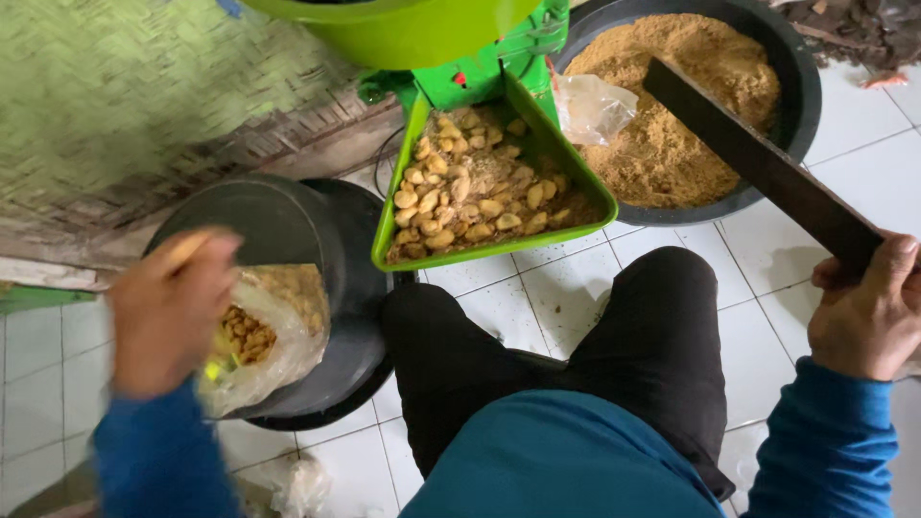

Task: The person sits on the floor and repeatedly scoops cashew nuts from a plastic bag into the hopper of a green grinding machine using a wooden stick. The person uses their left hand to guide the nuts and the right hand to push them into the machine. Ground powder accumulates in a black basin next to the machine.

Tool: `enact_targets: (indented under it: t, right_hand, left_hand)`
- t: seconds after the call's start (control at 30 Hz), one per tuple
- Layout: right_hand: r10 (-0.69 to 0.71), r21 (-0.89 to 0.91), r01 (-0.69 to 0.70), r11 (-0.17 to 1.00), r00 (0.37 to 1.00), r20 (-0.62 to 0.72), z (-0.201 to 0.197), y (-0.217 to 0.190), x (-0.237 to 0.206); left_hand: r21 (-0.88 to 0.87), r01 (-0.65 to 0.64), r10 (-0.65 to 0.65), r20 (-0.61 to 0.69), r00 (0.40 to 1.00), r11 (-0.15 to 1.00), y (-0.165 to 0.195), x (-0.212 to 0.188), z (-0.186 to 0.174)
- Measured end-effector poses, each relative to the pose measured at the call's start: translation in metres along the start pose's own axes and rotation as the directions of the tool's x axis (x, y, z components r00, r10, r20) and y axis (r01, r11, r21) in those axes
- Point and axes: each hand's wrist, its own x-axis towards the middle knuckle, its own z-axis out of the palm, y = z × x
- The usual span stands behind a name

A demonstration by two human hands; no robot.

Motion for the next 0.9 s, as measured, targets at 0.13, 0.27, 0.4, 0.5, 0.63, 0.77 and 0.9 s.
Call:
enact_targets:
  t: [0.13, 0.27, 0.4, 0.5, 0.63, 0.77, 0.9]
  right_hand:
    - [-0.077, -0.107, 0.076, 0.991, 0.997, -0.011, 0.017, -0.016, -0.007]
    - [-0.109, -0.202, 0.107, 0.973, 0.994, 0.003, 0.017, -0.04, -0.013]
    - [-0.122, -0.284, 0.121, 0.951, 0.992, 0.016, 0.009, -0.054, -0.017]
    - [-0.12, -0.208, 0.122, 0.97, 0.992, 0.023, 0.002, -0.059, -0.019]
    - [-0.185, -0.349, 0.224, 0.91, 0.973, 0.141, -0.004, -0.067, -0.015]
    - [-0.222, -0.504, 0.312, 0.806, 0.947, 0.232, 0.0, -0.092, -0.015]
    - [-0.236, -0.608, 0.416, 0.676, 0.904, 0.356, 0.018, -0.131, -0.019]
  left_hand:
    - [0.205, -0.661, 0.656, 0.103, 0.748, 0.722, 0.047, 0.026, 0.111]
    - [0.076, -0.742, 0.722, 0.18, 0.668, 0.667, 0.086, 0.031, 0.223]
    - [0.346, -0.674, 0.613, 0.28, 0.739, 0.653, 0.085, 0.017, 0.276]
    - [0.372, -0.687, 0.533, 0.441, 0.722, 0.624, 0.066, 0.016, 0.281]
    - [0.344, -0.87, 0.773, 0.418, 0.478, 0.353, 0.041, 0.019, 0.262]
    - [0.292, -0.888, 0.78, 0.429, 0.455, 0.356, 0.025, 0.008, 0.227]
    - [0.218, -0.845, 0.707, 0.468, 0.53, 0.488, 0.017, 0.008, 0.204]
